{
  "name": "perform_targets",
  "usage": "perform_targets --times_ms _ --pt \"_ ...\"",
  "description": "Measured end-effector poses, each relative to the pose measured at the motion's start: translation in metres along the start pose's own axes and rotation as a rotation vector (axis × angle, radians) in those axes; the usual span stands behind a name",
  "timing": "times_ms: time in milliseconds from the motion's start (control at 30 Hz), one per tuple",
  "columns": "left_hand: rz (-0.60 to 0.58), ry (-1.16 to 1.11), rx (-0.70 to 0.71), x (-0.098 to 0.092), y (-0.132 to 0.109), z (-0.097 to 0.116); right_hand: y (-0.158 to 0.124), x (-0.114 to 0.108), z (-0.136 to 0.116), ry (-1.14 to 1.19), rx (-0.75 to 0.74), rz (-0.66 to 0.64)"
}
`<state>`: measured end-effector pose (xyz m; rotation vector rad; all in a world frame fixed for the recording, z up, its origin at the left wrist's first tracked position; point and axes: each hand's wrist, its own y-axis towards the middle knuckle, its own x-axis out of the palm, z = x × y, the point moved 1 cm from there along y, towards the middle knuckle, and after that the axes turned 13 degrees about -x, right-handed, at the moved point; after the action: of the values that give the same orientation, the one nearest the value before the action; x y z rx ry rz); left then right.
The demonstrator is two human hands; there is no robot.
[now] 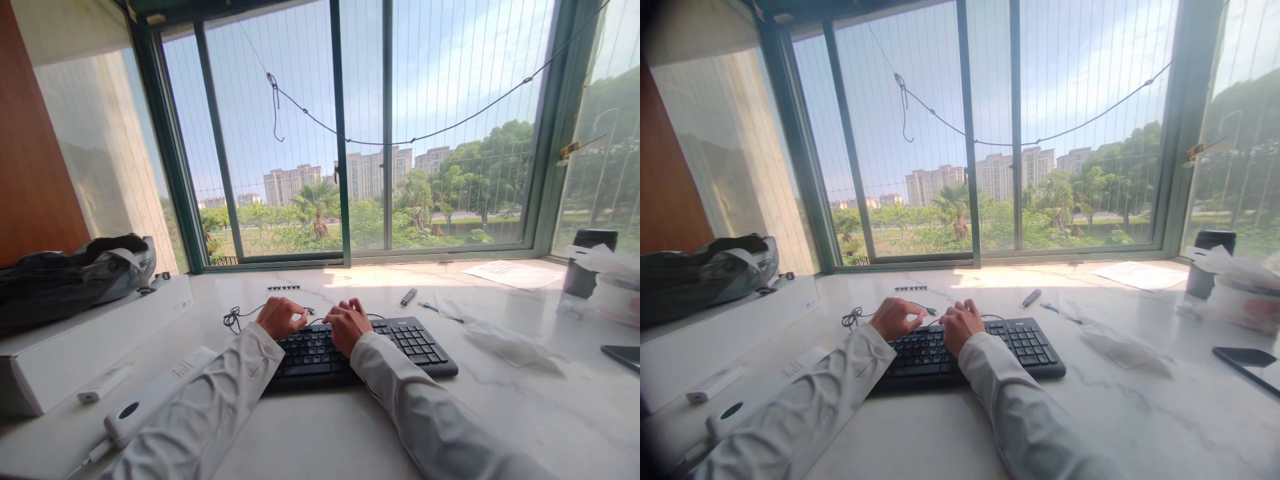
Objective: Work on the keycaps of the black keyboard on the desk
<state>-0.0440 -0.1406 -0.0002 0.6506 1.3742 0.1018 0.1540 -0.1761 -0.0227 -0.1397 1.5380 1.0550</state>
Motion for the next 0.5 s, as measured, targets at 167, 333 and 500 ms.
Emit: perform_targets --times_ms 167,333,500 --pt "-0.022 0.227 -0.21 0.007 0.006 -0.013 0.0 0.002 0.0 -0.021 -0.03 -0.04" --pt "-0.06 0.294 -0.309 0.013 0.018 -0.033 -0.001 0.006 0.002 -0.022 -0.061 -0.071" --pt "-0.089 0.316 -0.314 0.029 0.055 -0.059 0.0 0.006 0.002 -0.028 -0.089 -0.073"
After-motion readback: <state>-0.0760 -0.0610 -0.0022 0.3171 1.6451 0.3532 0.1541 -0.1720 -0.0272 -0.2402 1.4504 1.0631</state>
